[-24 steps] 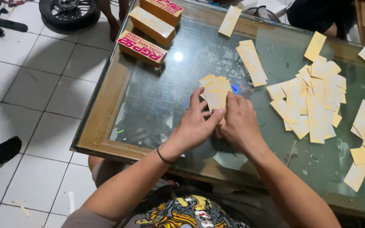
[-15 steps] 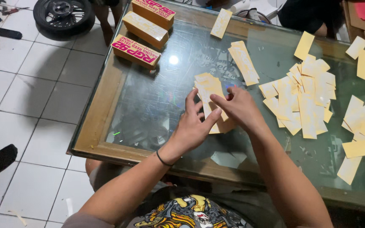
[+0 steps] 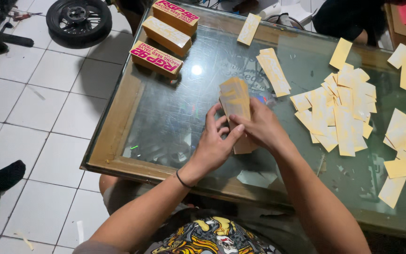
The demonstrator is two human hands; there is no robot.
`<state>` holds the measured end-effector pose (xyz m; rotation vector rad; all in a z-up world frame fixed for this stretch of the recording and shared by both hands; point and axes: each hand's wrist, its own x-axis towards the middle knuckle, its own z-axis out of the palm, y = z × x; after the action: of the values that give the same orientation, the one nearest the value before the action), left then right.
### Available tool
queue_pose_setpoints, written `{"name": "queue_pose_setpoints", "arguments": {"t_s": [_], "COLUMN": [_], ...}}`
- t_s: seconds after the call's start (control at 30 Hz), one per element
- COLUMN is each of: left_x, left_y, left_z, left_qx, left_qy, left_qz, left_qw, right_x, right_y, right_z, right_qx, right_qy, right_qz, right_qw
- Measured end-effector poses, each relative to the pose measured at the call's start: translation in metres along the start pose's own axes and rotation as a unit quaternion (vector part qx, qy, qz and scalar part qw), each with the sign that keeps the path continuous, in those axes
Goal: The person sorts a large pile of yellow rectangular stickers on a glass table. They pick up individual stickers, separate them, and arrange them into neat stacks. The person also handles small cardboard boxes labeled 'RGP92' and places them on the table.
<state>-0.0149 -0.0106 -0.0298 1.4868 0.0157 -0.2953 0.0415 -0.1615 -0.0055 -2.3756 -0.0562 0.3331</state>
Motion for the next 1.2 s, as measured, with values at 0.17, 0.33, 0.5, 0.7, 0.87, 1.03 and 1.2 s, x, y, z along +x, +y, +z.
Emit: {"name": "queue_pose_setpoints", "arguments": {"t_s": [0.17, 0.33, 0.5, 0.7, 0.87, 1.03, 1.2], "left_x": [-0.004, 0.004, 0.012, 0.020, 0.050, 0.069, 0.053], "left_y": [0.000, -0.028, -0.044, 0.004, 0.022, 0.000, 0.007], "left_z": [0.000, -0.008, -0.005, -0.015, -0.008, -0.025, -0.026], "left_qx": [-0.012, -0.071, -0.084, -0.002, -0.007, 0.090, 0.220], "left_qy": [-0.003, -0.007, 0.022, 0.032, -0.117, -0.020, -0.059], "left_qz": [0.005, 0.032, 0.101, 0.169, 0.303, 0.322, 0.305], "left_qw": [1.000, 0.997, 0.991, 0.985, 0.946, 0.942, 0.925], "right_x": [0.004, -0.012, -0.006, -0.019, -0.012, -0.024, -0.049], "right_y": [0.015, 0.015, 0.054, 0.036, 0.037, 0.019, 0.005], "right_z": [0.008, -0.022, -0.013, -0.027, -0.001, -0.023, -0.024], "right_qx": [-0.038, -0.087, -0.223, 0.238, 0.331, -0.026, -0.082], "right_qy": [0.023, 0.092, 0.053, 0.003, -0.065, 0.137, 0.209], "right_qz": [-0.007, -0.070, -0.021, -0.124, -0.220, -0.185, -0.450], "right_qw": [0.999, 0.990, 0.973, 0.963, 0.915, 0.973, 0.864]}}
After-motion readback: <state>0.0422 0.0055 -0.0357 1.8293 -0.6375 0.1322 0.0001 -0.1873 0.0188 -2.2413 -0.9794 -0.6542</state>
